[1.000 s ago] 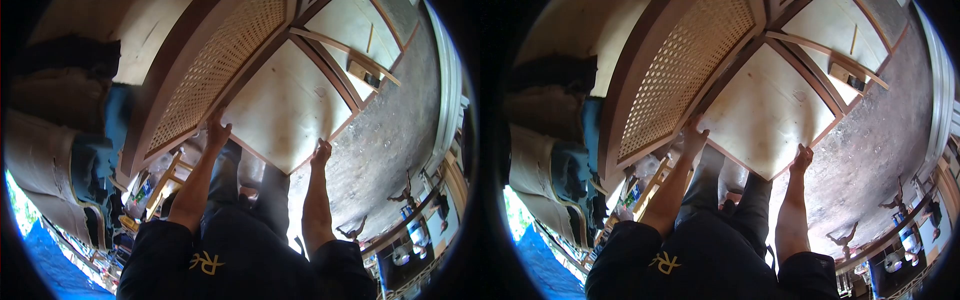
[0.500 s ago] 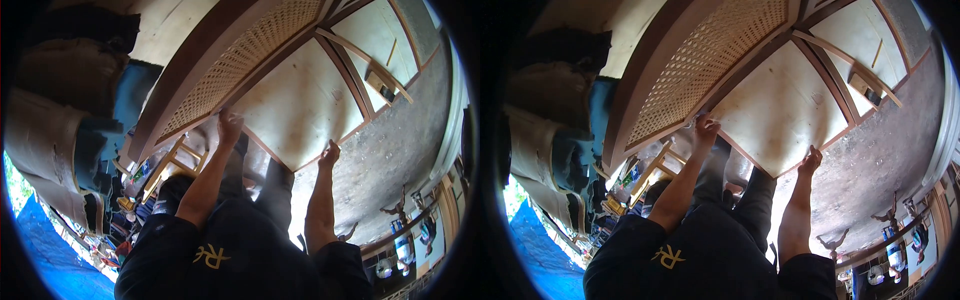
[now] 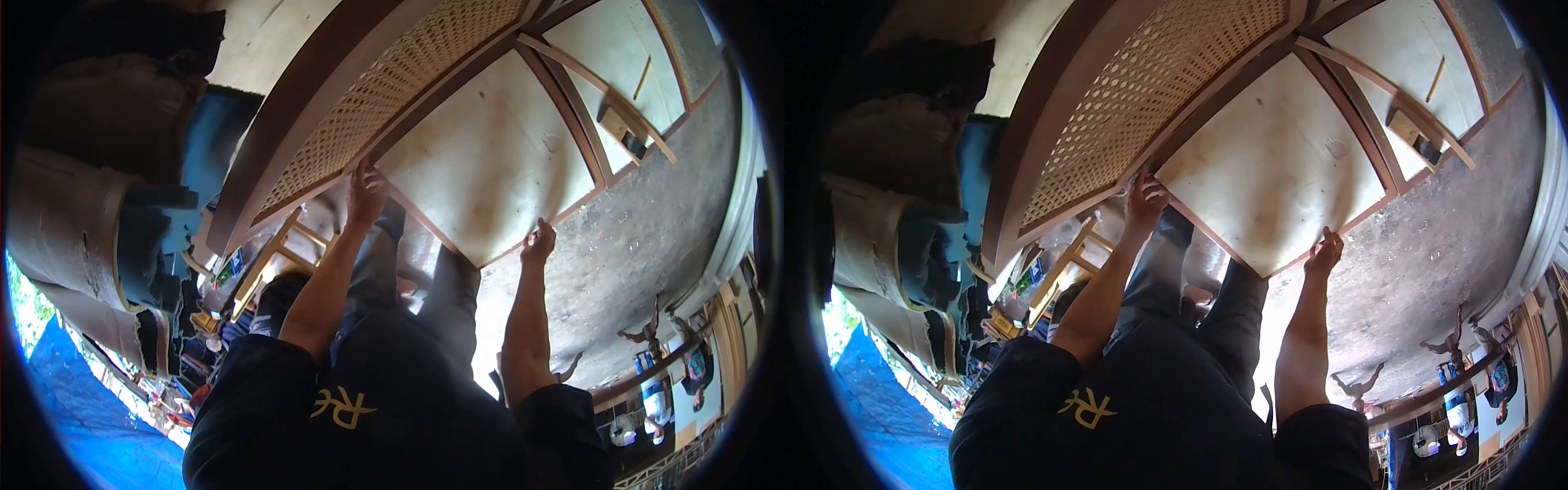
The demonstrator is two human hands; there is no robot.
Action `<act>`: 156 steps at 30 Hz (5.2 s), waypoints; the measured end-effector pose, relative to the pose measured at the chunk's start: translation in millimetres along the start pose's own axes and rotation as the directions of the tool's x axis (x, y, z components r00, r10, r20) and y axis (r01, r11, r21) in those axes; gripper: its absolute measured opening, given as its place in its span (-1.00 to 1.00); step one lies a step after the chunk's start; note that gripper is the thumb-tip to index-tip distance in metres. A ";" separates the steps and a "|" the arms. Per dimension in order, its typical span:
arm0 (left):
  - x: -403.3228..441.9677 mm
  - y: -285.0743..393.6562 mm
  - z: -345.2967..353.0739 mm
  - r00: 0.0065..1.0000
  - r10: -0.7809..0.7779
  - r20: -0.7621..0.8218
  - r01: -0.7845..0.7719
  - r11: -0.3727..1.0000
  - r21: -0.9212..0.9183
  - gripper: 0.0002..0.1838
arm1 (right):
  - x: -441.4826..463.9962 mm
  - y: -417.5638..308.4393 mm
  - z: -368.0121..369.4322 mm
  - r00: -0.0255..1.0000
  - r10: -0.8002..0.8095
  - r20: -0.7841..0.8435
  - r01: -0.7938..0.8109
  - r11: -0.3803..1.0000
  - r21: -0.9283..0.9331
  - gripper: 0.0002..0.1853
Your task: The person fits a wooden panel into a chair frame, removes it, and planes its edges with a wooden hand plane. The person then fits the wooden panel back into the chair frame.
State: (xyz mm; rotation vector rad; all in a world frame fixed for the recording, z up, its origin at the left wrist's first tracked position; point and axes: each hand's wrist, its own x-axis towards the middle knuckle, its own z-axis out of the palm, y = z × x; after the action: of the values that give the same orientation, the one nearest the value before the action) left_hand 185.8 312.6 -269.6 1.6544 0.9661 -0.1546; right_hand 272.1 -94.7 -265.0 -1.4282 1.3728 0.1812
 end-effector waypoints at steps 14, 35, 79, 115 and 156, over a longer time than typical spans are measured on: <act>8.2 -8.2 -11.4 0.996 -0.024 0.081 0.015 0.994 0.106 -0.22 | 1.1 3.0 -3.1 0.999 -0.005 0.050 0.007 1.000 -0.031 -0.69; 29.1 -11.7 -25.2 0.898 0.265 0.350 -0.378 0.873 0.309 -0.71 | -39.9 -7.4 -24.7 0.938 0.031 0.346 0.042 0.978 -0.202 -0.31; 29.2 95.8 52.5 0.190 -0.634 0.750 -0.912 -0.396 -0.104 -0.55 | -203.6 329.9 -145.9 0.933 -0.312 0.182 0.314 0.949 0.013 -0.64; -256.8 255.6 97.9 -0.219 -0.129 0.967 0.520 0.824 0.227 -0.35 | -341.5 -43.6 -113.3 0.365 -0.931 0.008 0.903 0.352 -0.245 -0.57; -419.8 561.2 -35.8 -0.515 0.856 -0.045 0.188 0.061 -0.980 -0.09 | -747.7 -175.7 -358.5 -0.584 -0.810 -0.051 0.742 -0.507 -0.440 -0.68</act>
State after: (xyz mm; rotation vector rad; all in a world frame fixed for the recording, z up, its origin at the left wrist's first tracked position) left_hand 267.4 128.6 402.7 0.3765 -1.3698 -0.0118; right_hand -22.1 50.9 516.5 -2.4006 -0.4365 -1.4969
